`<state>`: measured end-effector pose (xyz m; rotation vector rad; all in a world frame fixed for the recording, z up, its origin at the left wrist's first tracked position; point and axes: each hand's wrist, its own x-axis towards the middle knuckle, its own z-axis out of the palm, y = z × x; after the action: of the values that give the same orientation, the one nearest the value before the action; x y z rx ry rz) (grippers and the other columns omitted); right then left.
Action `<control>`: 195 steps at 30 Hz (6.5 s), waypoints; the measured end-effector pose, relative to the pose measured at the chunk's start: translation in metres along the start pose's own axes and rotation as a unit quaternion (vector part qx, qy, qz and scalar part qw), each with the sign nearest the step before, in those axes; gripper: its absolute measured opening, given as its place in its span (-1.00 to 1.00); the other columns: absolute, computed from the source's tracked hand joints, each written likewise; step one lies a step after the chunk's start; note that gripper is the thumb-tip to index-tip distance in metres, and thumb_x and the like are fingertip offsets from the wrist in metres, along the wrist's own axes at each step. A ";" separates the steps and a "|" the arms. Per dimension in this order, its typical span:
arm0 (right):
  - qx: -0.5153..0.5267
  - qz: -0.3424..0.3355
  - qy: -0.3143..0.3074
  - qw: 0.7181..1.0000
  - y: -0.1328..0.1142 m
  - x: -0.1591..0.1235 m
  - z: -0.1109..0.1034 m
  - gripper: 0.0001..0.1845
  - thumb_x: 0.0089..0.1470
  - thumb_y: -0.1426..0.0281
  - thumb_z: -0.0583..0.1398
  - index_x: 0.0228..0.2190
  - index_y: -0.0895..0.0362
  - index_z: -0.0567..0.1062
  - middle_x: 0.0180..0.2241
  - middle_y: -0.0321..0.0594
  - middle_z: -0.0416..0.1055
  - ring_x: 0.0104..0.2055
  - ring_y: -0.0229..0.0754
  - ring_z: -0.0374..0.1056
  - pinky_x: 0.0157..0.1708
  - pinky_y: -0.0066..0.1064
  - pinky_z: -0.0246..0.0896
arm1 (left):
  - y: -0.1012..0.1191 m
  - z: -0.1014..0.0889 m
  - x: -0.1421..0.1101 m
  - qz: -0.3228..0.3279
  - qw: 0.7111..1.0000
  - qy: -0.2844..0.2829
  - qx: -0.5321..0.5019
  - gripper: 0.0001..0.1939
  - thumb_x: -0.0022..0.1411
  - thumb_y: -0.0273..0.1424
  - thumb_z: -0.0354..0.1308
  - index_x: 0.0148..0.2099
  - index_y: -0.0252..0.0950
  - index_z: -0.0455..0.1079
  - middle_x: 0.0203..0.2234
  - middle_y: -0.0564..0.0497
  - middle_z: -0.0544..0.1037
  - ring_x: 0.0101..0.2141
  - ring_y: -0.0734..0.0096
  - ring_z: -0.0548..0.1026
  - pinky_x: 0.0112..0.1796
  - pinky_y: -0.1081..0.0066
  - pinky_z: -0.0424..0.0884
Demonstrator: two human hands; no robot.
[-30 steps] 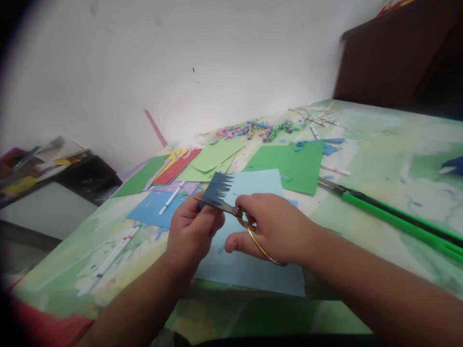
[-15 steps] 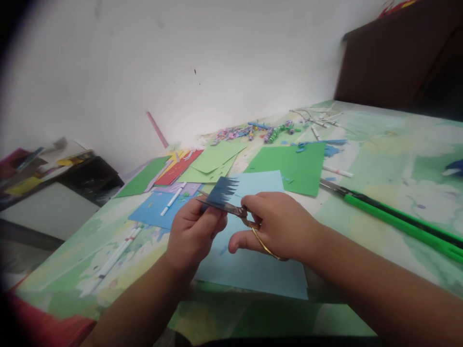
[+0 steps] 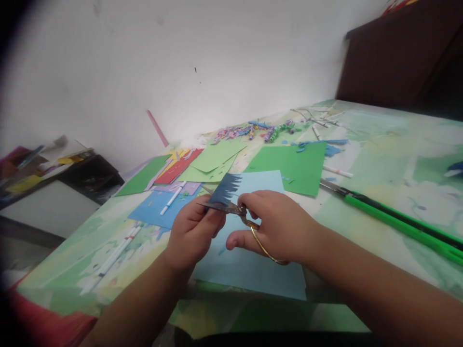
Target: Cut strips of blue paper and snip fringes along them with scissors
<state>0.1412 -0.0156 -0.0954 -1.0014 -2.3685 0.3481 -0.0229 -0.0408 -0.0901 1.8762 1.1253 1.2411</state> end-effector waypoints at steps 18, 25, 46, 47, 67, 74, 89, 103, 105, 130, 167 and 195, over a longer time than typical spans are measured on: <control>-0.049 0.022 0.008 0.999 0.006 0.004 0.001 -0.43 -0.17 -0.17 0.01 -0.58 0.12 0.28 -0.68 -0.34 0.15 -0.61 -0.29 0.07 -0.62 -0.50 -0.15 | 0.000 -0.004 0.006 -0.095 0.991 -0.026 -0.092 -0.83 0.11 -0.44 -0.05 -0.51 -0.29 0.24 -0.76 0.18 0.25 -0.72 0.65 0.18 -0.65 0.56 0.12; -0.018 0.000 -0.037 0.999 0.004 0.002 -0.001 -0.58 -0.06 0.01 0.07 -0.37 0.11 0.31 -0.53 -0.28 0.30 -0.52 -0.24 0.18 -0.55 -0.47 -0.03 | -0.002 -0.006 0.006 -0.056 0.998 -0.012 -0.019 -0.79 0.16 -0.35 -0.06 -0.49 -0.27 0.25 -0.76 0.18 0.22 -0.70 0.60 0.17 -0.59 0.51 0.14; -0.029 0.031 -0.017 0.999 0.006 0.002 0.003 -0.48 -0.14 -0.12 0.05 -0.57 0.12 0.28 -0.68 -0.34 0.24 -0.62 -0.30 0.13 -0.63 -0.51 -0.08 | 0.005 -0.006 0.004 -0.084 0.995 -0.017 -0.058 -0.84 0.14 -0.40 -0.02 -0.47 -0.29 0.28 -0.76 0.20 0.23 -0.71 0.68 0.17 -0.65 0.59 0.12; -0.029 0.034 -0.016 0.999 0.006 0.002 0.002 -0.48 -0.13 -0.11 0.05 -0.56 0.12 0.29 -0.68 -0.34 0.24 -0.63 -0.30 0.13 -0.63 -0.51 -0.08 | 0.005 -0.006 0.004 -0.091 0.993 -0.015 -0.075 -0.83 0.13 -0.38 -0.01 -0.48 -0.30 0.28 -0.76 0.20 0.24 -0.71 0.68 0.19 -0.65 0.60 0.13; -0.012 0.090 -0.047 0.995 -0.005 0.004 -0.003 -0.66 -0.08 0.06 0.09 -0.51 0.10 0.27 -0.61 -0.32 0.27 -0.57 -0.27 0.15 -0.59 -0.48 -0.03 | 0.002 -0.002 0.007 -0.087 0.990 0.009 -0.111 -0.77 0.14 -0.40 -0.02 -0.56 -0.31 0.19 -0.75 0.19 0.27 -0.71 0.69 0.23 -0.62 0.62 0.20; -0.042 0.043 -0.006 0.998 0.000 0.003 0.001 -0.58 -0.10 0.01 0.08 -0.60 0.12 0.28 -0.64 -0.32 0.24 -0.59 -0.28 0.13 -0.60 -0.49 -0.08 | 0.004 -0.002 0.004 -0.089 0.992 0.010 -0.085 -0.74 0.13 -0.43 -0.02 -0.60 -0.32 0.17 -0.76 0.19 0.27 -0.71 0.71 0.23 -0.61 0.62 0.20; -0.054 0.045 -0.012 0.997 0.001 0.004 0.001 -0.48 -0.13 -0.10 0.05 -0.60 0.12 0.34 -0.67 -0.29 0.25 -0.59 -0.25 0.15 -0.60 -0.48 -0.07 | 0.004 0.000 0.004 -0.105 0.991 0.020 -0.083 -0.79 0.14 -0.39 -0.04 -0.54 -0.30 0.21 -0.76 0.20 0.26 -0.71 0.66 0.23 -0.60 0.57 0.19; 0.013 0.039 -0.043 0.998 -0.001 0.004 0.000 -0.58 -0.09 0.02 0.09 -0.41 0.13 0.40 -0.59 -0.29 0.25 -0.54 -0.24 0.14 -0.55 -0.45 -0.04 | 0.002 -0.001 0.005 -0.082 0.993 0.029 -0.082 -0.75 0.16 -0.37 -0.04 -0.55 -0.30 0.19 -0.75 0.19 0.26 -0.70 0.65 0.22 -0.59 0.56 0.19; 0.006 0.037 -0.042 0.998 0.000 0.003 0.001 -0.57 -0.07 0.01 0.06 -0.43 0.13 0.39 -0.60 -0.29 0.25 -0.54 -0.24 0.13 -0.56 -0.46 -0.06 | 0.003 -0.001 0.004 -0.087 0.993 0.023 -0.075 -0.74 0.16 -0.37 -0.04 -0.57 -0.30 0.19 -0.74 0.18 0.26 -0.69 0.65 0.22 -0.59 0.56 0.19; -0.044 0.026 -0.011 0.999 0.002 0.002 0.007 -0.45 -0.05 -0.10 -0.06 -0.60 0.13 0.32 -0.66 -0.26 0.25 -0.58 -0.25 0.14 -0.60 -0.47 -0.08 | 0.002 -0.002 0.007 -0.126 0.981 -0.002 -0.146 -0.82 0.11 -0.35 0.00 -0.50 -0.30 0.25 -0.78 0.19 0.25 -0.73 0.65 0.21 -0.66 0.57 0.15; 0.064 -0.010 -0.042 0.997 -0.001 -0.003 0.008 -0.44 -0.02 -0.10 -0.11 -0.47 0.15 0.28 -0.55 -0.25 0.26 -0.55 -0.26 0.11 -0.56 -0.43 -0.02 | -0.001 0.001 0.001 -0.043 0.994 0.010 -0.096 -0.83 0.15 -0.45 -0.02 -0.49 -0.29 0.26 -0.74 0.21 0.24 -0.69 0.70 0.19 -0.64 0.64 0.15; -0.132 -0.036 0.082 0.987 0.003 -0.006 0.022 -0.41 0.01 -0.07 -0.10 -0.49 0.21 0.34 -0.63 -0.20 0.27 -0.58 -0.18 0.18 -0.59 -0.43 -0.11 | -0.018 0.014 -0.003 -0.018 0.988 0.032 -0.150 -0.77 0.16 -0.28 0.01 -0.48 -0.28 0.29 -0.75 0.19 0.24 -0.67 0.66 0.20 -0.60 0.55 0.16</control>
<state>0.1337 -0.0183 -0.1173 -1.0141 -2.3311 -0.0759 -0.0160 -0.0363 -0.1117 1.5944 0.9407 1.3754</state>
